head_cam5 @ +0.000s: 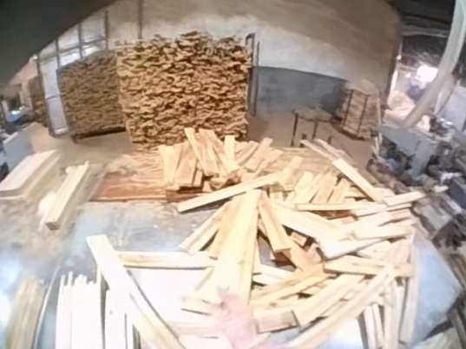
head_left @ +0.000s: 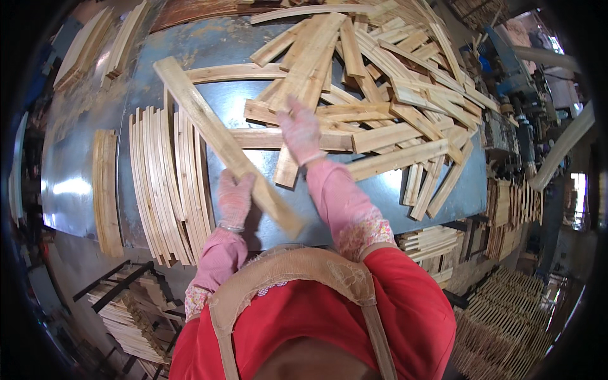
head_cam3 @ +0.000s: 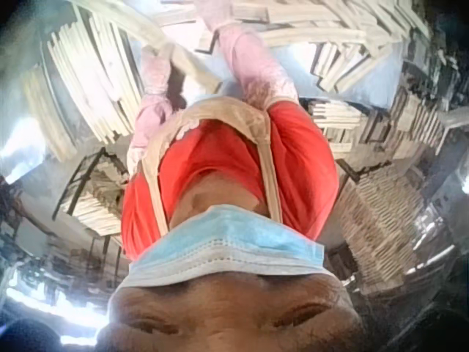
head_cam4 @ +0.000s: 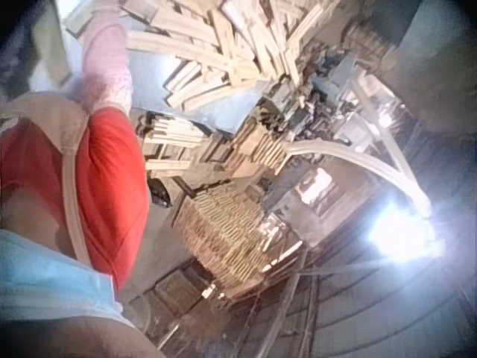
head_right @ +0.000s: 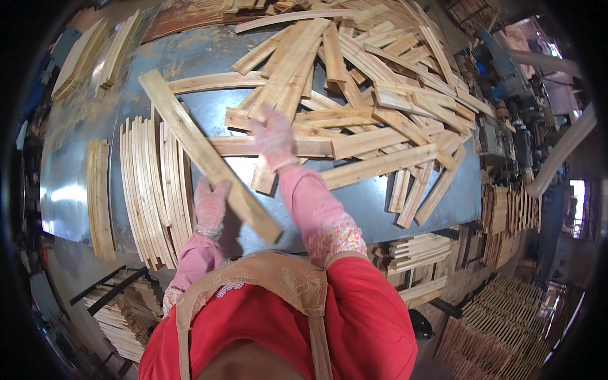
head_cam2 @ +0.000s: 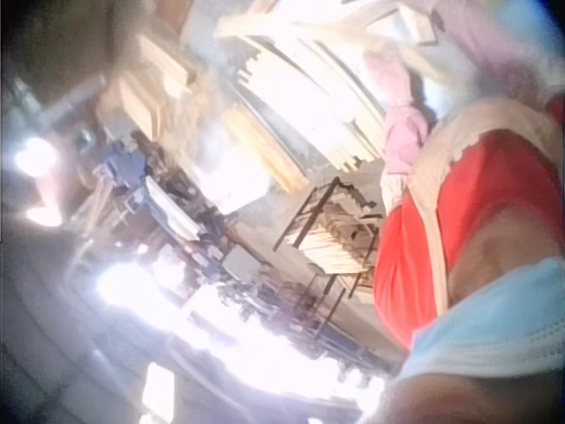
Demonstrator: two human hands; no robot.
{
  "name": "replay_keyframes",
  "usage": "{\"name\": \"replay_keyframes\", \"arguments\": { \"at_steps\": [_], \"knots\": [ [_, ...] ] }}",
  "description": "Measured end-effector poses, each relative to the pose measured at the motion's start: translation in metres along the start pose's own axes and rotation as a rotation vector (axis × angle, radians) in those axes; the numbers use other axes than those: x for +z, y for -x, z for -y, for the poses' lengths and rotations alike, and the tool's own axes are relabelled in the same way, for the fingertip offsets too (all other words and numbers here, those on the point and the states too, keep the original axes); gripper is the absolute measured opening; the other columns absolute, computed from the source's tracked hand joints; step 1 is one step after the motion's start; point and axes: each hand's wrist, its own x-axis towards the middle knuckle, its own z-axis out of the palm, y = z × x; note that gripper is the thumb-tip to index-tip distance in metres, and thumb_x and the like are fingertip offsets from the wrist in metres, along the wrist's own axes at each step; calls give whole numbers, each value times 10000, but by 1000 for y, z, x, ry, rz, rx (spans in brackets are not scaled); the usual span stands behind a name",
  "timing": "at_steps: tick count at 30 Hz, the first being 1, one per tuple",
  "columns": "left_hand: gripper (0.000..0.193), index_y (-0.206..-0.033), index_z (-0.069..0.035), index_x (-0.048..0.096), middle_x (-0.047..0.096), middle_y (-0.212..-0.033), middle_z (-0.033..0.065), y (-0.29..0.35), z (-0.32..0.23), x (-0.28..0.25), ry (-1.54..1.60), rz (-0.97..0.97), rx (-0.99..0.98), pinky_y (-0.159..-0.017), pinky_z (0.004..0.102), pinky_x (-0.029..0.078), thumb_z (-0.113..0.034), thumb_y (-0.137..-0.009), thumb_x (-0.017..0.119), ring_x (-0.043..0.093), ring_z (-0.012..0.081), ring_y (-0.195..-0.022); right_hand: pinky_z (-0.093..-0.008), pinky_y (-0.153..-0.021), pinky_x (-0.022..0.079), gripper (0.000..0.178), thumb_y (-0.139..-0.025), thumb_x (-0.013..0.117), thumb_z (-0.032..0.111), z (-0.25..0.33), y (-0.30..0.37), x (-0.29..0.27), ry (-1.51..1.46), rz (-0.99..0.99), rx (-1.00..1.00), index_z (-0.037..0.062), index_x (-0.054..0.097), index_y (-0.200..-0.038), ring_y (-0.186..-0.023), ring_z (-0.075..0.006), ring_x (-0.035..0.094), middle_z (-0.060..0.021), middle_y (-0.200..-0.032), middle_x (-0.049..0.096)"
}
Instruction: The person sorts thin wooden strips on a metal table, picking them up from a pile and arranging them into neat stacks. The person wears pink gloves and a red shirt while handling the wood pieces.
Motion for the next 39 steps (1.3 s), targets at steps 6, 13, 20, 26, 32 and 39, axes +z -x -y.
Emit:
{"name": "replay_keyframes", "arguments": {
  "at_steps": [6,13,20,26,32,39],
  "knots": [
    [325,-1026,-42,659,631,-1241,208,1,47,-58,-827,-346,438,-1153,567,399,-191,-790,826,574,413,-1261,-453,-1289,293,1138,-847,709,707,-22,-113,26,743,-93,259,18,343,-1675,-1533,-405,427,-267,-1613,502],
    [752,-1572,-43,469,469,-1584,238,-4,78,-78,-943,-382,419,-1279,592,264,-154,-884,750,431,420,-1480,-477,-1190,436,963,-814,789,512,-16,-129,12,623,-25,508,46,437,-1580,-1421,-416,543,-269,-1494,580],
    [674,-1500,45,530,694,-1326,277,-21,-39,-27,-137,1,328,-1041,499,527,-188,-905,746,688,414,-1146,-432,-1030,522,493,-1002,663,362,-58,28,-18,8,455,41,-47,682,-1278,-1125,-401,686,-227,-1155,730],
    [523,-1370,36,618,757,-1177,258,-68,-24,-4,-62,113,46,-949,498,574,-238,-934,710,733,448,-998,-503,-1136,482,685,-892,786,445,-47,-46,21,701,-256,-1,57,590,-1421,-1329,-423,581,-212,-1420,635],
    [501,-1364,-45,650,597,-1417,203,-24,29,-54,-852,-301,392,-1206,539,383,-218,-903,744,533,407,-1371,-456,-1135,499,851,-844,829,322,-102,-84,22,285,-252,196,95,484,-1587,-1390,-395,560,-207,-1526,579],
    [741,-1549,-51,536,479,-1597,216,-42,94,-58,-801,-395,450,-1321,574,189,-445,-951,725,339,432,-1563,-364,-820,592,559,-968,664,149,-21,31,100,-269,231,401,22,550,-1501,-963,-248,661,-158,-1146,685]
  ]
}}
